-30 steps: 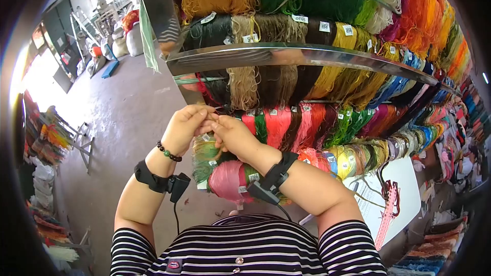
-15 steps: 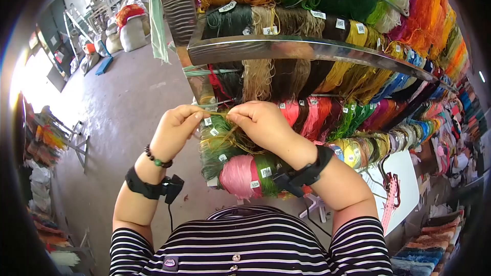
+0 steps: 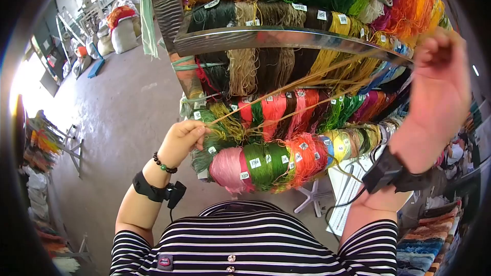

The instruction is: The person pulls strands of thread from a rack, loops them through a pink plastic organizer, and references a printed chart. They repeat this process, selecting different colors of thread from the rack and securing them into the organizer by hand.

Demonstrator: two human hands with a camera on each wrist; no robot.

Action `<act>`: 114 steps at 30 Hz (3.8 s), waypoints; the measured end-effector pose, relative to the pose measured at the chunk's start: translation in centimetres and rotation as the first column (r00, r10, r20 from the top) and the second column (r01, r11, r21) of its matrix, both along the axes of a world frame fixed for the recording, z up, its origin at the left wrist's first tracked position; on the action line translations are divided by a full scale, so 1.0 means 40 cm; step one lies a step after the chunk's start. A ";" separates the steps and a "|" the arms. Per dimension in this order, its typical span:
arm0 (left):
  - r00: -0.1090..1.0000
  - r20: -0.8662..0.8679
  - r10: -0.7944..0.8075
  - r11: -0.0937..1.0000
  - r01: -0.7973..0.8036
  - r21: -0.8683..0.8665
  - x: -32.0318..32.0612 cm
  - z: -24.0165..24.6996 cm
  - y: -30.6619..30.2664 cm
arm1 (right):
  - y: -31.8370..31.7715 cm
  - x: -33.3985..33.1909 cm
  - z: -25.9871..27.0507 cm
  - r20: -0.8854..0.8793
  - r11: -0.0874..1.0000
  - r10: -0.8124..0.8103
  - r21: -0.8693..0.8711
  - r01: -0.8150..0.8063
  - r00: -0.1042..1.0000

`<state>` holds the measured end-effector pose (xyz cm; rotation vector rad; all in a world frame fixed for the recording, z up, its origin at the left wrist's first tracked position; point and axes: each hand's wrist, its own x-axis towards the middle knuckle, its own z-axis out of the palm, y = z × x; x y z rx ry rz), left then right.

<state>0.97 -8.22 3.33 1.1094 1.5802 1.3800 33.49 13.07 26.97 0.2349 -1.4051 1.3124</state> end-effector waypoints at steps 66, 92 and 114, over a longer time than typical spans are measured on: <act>0.989 -0.089 0.115 0.957 -0.135 -0.258 -0.067 -0.056 -0.276 | 0.030 -0.548 -0.667 0.945 0.720 0.005 -0.231 -0.654 -0.328; 0.988 -0.128 0.081 0.992 -0.093 -0.088 -0.051 -0.085 -0.150 | -0.167 -0.479 -0.665 0.960 0.826 -0.095 0.223 -0.518 0.262; 0.984 -0.036 0.173 0.981 -0.176 -0.083 -0.091 -0.130 -0.186 | 0.022 -0.456 -0.659 0.953 0.933 -0.275 0.296 -0.204 0.125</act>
